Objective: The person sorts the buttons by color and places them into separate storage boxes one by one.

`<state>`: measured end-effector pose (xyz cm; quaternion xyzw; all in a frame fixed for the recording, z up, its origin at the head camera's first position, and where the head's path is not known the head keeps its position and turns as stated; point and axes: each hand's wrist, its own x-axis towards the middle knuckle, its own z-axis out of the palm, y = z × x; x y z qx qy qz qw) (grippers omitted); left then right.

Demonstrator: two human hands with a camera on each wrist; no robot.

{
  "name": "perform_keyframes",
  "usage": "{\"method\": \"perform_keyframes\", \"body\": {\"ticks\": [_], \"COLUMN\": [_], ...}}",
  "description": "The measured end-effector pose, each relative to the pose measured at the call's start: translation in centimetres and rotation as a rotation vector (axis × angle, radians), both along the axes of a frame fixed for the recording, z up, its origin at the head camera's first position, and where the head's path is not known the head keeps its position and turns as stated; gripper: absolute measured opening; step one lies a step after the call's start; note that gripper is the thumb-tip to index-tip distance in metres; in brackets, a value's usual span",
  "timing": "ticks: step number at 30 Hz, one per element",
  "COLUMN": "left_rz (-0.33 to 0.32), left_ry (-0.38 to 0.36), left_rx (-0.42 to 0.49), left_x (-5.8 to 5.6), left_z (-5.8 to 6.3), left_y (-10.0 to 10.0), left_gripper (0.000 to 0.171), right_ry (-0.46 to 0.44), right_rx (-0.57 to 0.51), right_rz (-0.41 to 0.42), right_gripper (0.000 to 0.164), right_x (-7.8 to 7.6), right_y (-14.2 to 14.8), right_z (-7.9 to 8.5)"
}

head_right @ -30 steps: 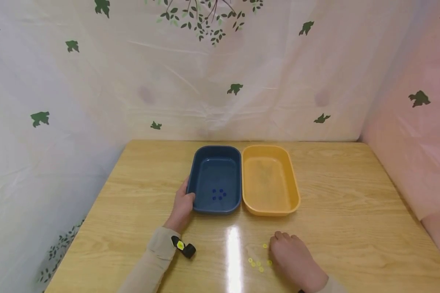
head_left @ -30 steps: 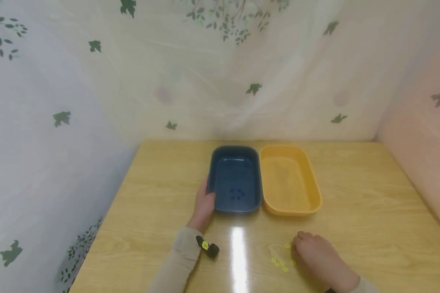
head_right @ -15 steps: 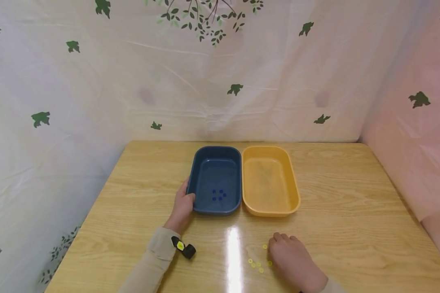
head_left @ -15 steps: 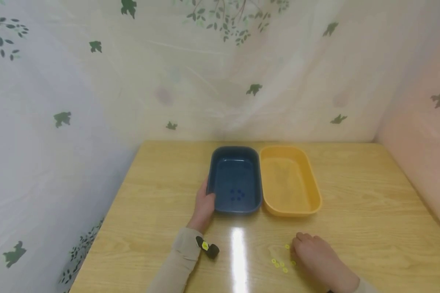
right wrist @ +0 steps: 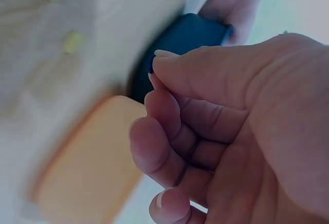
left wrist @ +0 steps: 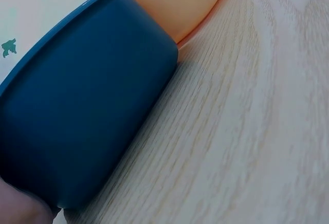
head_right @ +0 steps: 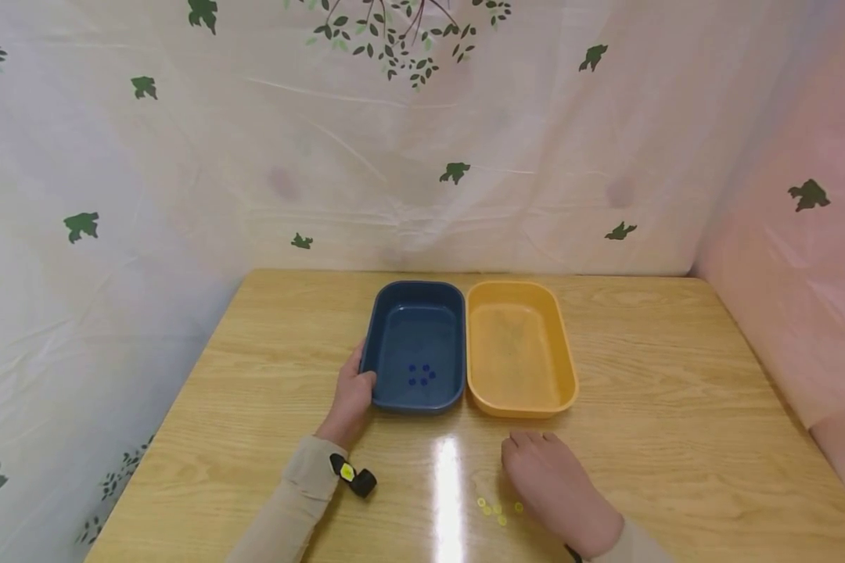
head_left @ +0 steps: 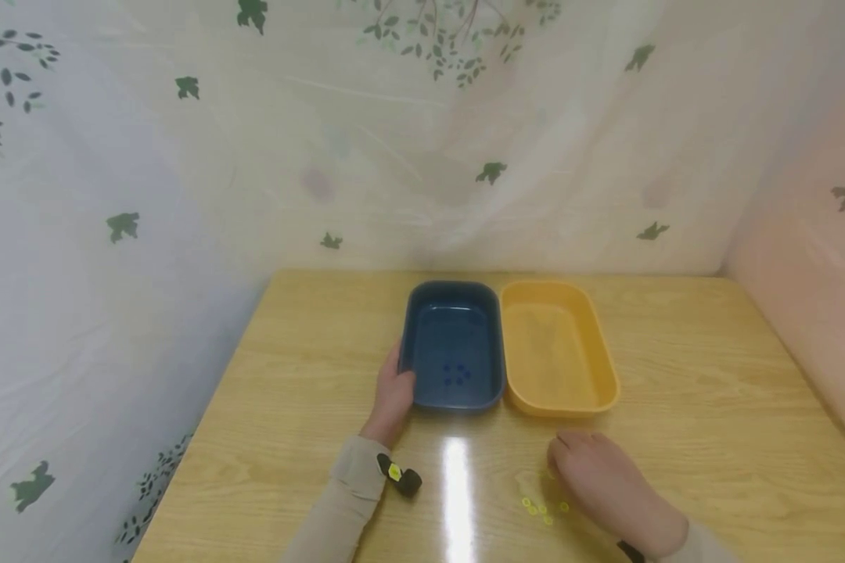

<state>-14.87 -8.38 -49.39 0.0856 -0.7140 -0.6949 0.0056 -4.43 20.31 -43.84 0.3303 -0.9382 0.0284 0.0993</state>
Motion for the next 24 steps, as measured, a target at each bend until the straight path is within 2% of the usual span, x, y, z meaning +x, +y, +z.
{"method": "perform_keyframes", "body": {"ticks": [11,17,24], "left_rz": [0.004,0.008,0.012], "left_ry": [-0.007,0.010,0.017], "left_rx": [-0.004,-0.002,0.012], "left_x": [-0.2,-0.2,-0.1], "left_z": [-0.3,-0.6,-0.4], "left_y": [0.0,0.1,0.1], "left_gripper": [0.073,0.073,0.074], "right_ry": [0.171,0.111,0.027], "right_rx": [0.006,-0.031,-0.021], "right_rz": [0.132,0.129,0.134], "right_gripper": [0.021,0.020,0.014], "right_x": [-3.2,-5.5,-8.0], "right_y": [-2.5,-4.0,-5.6], "right_z": [3.7,4.9,5.1]}}
